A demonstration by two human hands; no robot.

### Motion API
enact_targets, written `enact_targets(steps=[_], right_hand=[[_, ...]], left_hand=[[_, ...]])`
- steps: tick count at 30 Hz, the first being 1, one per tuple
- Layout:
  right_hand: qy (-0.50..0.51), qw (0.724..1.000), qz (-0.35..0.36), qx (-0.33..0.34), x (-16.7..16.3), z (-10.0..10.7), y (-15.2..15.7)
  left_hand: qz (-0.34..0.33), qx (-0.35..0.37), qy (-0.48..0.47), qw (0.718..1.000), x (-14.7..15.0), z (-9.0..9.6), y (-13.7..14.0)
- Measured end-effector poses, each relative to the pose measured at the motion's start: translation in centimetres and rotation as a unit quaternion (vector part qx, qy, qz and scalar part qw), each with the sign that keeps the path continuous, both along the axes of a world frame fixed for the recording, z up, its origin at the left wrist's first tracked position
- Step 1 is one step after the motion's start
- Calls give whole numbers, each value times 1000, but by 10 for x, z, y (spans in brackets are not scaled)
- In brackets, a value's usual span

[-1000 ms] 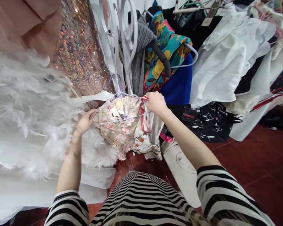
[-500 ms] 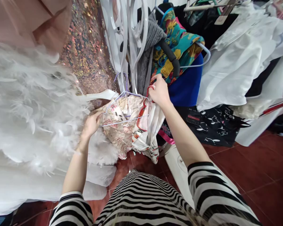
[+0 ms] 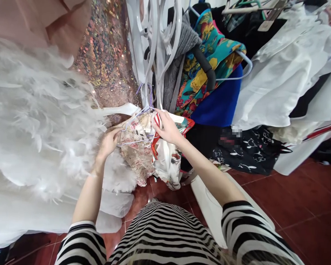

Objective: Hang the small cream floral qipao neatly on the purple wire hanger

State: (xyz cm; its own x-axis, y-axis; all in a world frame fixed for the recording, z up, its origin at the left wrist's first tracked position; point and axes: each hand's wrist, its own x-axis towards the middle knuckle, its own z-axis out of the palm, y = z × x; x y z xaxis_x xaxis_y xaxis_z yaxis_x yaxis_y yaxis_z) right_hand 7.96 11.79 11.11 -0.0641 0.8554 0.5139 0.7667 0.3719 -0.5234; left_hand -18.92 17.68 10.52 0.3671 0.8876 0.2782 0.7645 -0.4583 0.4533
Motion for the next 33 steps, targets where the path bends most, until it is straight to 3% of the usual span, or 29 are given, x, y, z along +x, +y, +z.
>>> enact_targets(steps=[2, 4, 7, 9, 14, 19, 24, 28, 33], right_hand=[[-6, 1000, 29, -6, 16, -5, -5], [-17, 1000, 14, 2, 35, -7, -6], [-40, 993, -106, 20, 59, -14, -3], [-51, 987, -152, -2, 71, -22, -1], [-12, 993, -115, 2, 88, -32, 4], [34, 994, -97, 24, 87, -7, 14], [22, 995, -83, 49, 60, 19, 28], [-14, 995, -96, 12, 45, 17, 32], [-38, 997, -55, -23, 55, 1, 23]], left_hand=[[-14, -1, -13, 1000, -1, -3, 5], [-30, 1, -22, 999, 0, -6, 10], [-45, 10, -25, 999, 0, -7, 15], [-54, 18, -25, 998, -1, -6, 17], [-67, 25, -27, 997, -6, -5, 20], [-76, 17, -23, 997, -3, -4, 20], [-80, 15, -21, 996, -2, -6, 20], [-71, 25, -32, 997, -5, -8, 21], [-75, 25, -28, 996, -7, -7, 21]])
